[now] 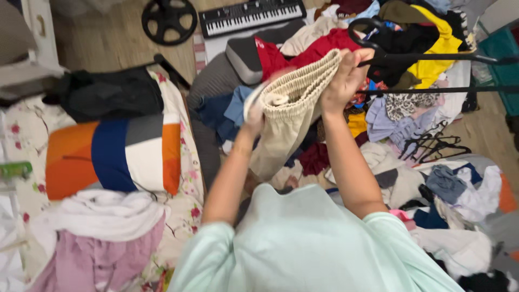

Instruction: The person picks up various items of clothing from a large pile, places them on hangers, and then hangs them inside a closet.

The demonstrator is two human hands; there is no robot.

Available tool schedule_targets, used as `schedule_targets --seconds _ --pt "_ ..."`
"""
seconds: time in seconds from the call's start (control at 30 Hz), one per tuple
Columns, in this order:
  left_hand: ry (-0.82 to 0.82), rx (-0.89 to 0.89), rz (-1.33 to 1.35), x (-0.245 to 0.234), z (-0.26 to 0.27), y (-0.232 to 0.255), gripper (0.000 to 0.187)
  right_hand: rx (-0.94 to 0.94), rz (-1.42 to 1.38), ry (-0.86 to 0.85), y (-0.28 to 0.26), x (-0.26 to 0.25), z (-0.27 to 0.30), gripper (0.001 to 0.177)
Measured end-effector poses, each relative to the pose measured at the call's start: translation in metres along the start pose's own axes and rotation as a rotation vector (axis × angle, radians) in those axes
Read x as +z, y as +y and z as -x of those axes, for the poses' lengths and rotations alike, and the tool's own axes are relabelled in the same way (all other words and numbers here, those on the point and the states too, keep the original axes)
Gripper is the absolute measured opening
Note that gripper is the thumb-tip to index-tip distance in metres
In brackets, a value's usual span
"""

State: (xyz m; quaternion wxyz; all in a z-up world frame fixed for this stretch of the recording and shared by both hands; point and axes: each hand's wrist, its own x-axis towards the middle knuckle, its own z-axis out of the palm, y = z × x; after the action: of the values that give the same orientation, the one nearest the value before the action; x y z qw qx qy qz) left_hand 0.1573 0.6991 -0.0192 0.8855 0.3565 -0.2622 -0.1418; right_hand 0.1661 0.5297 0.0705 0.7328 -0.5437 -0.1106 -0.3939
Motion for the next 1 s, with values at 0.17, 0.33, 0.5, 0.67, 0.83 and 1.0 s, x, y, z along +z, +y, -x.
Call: schedule_targets --seconds 0.17,0.33,0.5,0.67,0.83,1.0 --pt "0.014 0.076 -0.595 0.021 0.051 -0.003 0.085 0.050 0.227 0.079 0.015 -0.009 0.003 0.029" --pt "0.225 -0.056 -0.677 0.022 0.038 -0.030 0.046 0.061 0.426 0.070 0.005 -0.023 -0.004 0.031" --pt "0.400 -0.349 0.136 0.019 0.034 -0.064 0.041 0.119 0.815 -0.027 -0.027 -0.077 -0.009 0.032" --pt "0.305 -0.656 0.303 0.053 0.013 -0.060 0.041 0.190 1.154 -0.010 -0.087 -0.170 -0.005 0.036" --pt "0.151 -0.774 0.236 0.097 -0.016 -0.081 0.043 0.343 1.271 -0.093 -0.133 -0.228 0.033 0.029" --pt "-0.069 -0.876 0.129 0.118 -0.016 -0.110 0.043 0.391 1.251 -0.237 -0.144 -0.242 0.060 0.024"
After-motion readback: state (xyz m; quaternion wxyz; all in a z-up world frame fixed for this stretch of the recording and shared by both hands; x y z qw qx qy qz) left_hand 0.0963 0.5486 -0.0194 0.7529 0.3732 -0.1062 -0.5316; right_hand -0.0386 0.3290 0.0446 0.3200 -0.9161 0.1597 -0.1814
